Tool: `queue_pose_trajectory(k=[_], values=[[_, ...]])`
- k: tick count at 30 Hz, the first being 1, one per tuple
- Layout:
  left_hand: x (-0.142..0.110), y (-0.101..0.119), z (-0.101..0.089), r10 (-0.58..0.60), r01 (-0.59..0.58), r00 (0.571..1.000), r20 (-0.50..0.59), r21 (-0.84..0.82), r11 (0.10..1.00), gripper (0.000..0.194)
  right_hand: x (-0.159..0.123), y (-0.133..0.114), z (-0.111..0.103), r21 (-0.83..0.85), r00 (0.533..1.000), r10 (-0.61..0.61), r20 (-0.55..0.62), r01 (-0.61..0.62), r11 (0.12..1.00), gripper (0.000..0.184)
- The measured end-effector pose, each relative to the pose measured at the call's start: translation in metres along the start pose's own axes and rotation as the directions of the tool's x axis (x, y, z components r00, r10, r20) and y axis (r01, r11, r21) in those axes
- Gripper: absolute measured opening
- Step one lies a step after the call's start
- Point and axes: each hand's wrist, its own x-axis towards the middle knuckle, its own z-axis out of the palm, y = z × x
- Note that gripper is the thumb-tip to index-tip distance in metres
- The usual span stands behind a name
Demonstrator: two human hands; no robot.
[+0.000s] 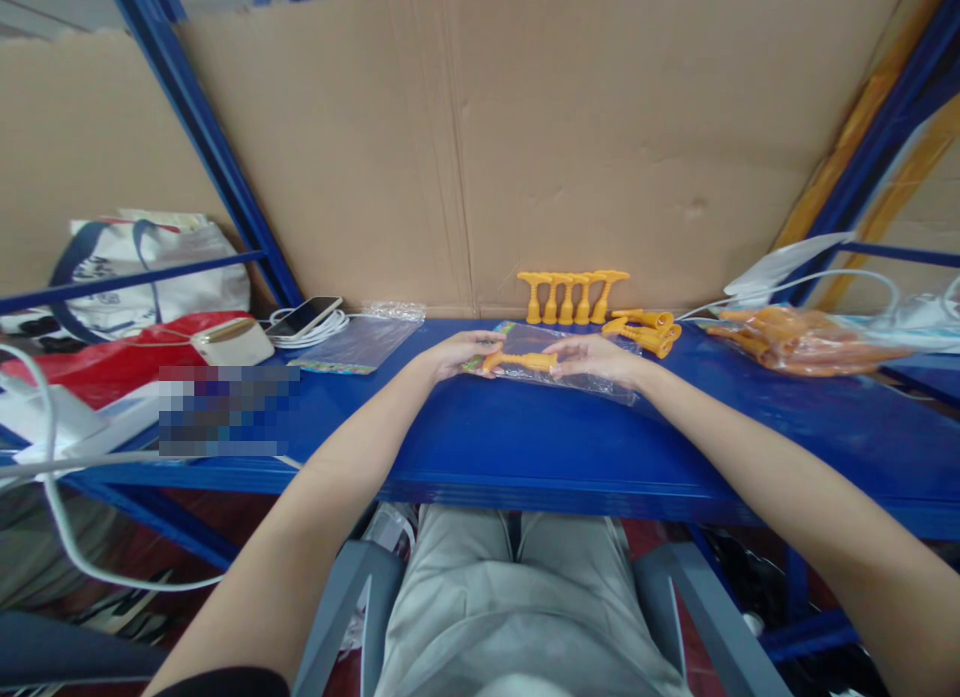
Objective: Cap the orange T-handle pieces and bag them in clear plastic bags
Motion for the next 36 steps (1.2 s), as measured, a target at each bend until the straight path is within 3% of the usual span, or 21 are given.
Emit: queue_pose_trajectory(k=[5, 11, 15, 19, 21, 23, 26, 28, 30, 33, 36], values=[[0.001, -0.002, 0.001, -0.009, 0.009, 0.999, -0.037, 0.0, 1.0, 0.046, -0.001, -0.001, 0.001, 0.115, 0.998, 0.033, 0.05, -0.038, 0.993, 0.037], [0.002, 0.0, -0.002, 0.087, -0.101, 0.985, -0.151, -0.087, 0.991, 0.042, 0.0, 0.004, 0.003, 0.253, 0.988, -0.017, 0.155, -0.023, 0.967, 0.044], [0.0, 0.003, -0.011, 0.103, -0.135, 0.964, -0.246, -0.12, 0.984, 0.043, 0.001, 0.002, 0.0, 0.155, 0.999, 0.034, 0.015, -0.036, 0.987, 0.034], [-0.003, 0.007, -0.021, 0.031, -0.087, 0.926, -0.376, -0.133, 0.987, 0.042, 0.0, -0.004, -0.019, -0.164, 0.968, 0.069, -0.241, -0.11, 0.98, 0.024], [-0.006, 0.008, -0.025, -0.009, -0.051, 0.908, -0.42, -0.131, 0.99, 0.041, -0.003, -0.005, -0.032, -0.441, 0.929, 0.019, -0.37, -0.194, 0.876, 0.022], [-0.007, 0.008, -0.027, -0.051, -0.007, 0.891, -0.451, -0.125, 0.992, 0.041, -0.007, -0.005, -0.045, -0.682, 0.883, -0.074, -0.463, -0.302, 0.666, 0.023], [-0.008, 0.009, -0.029, -0.099, 0.043, 0.874, -0.476, -0.127, 0.991, 0.041, -0.015, -0.003, -0.062, -0.755, 0.805, -0.073, -0.589, -0.515, 0.405, 0.028], [-0.007, 0.008, -0.03, -0.109, 0.053, 0.873, -0.475, -0.13, 0.99, 0.04, -0.018, -0.001, -0.07, -0.74, 0.771, -0.021, -0.637, -0.604, 0.296, 0.034], [-0.007, 0.008, -0.031, -0.105, 0.052, 0.876, -0.47, -0.126, 0.991, 0.04, -0.02, 0.003, -0.077, -0.737, 0.768, 0.072, -0.636, -0.632, 0.24, 0.041], [-0.005, 0.007, -0.033, -0.103, 0.056, 0.879, -0.465, -0.114, 0.992, 0.04, -0.018, 0.012, -0.084, -0.763, 0.794, 0.2, -0.574, -0.608, 0.22, 0.046], [-0.004, 0.006, -0.034, -0.108, 0.063, 0.885, -0.454, -0.113, 0.992, 0.04, -0.014, 0.027, -0.091, -0.785, 0.811, 0.225, -0.541, -0.582, 0.212, 0.048]])
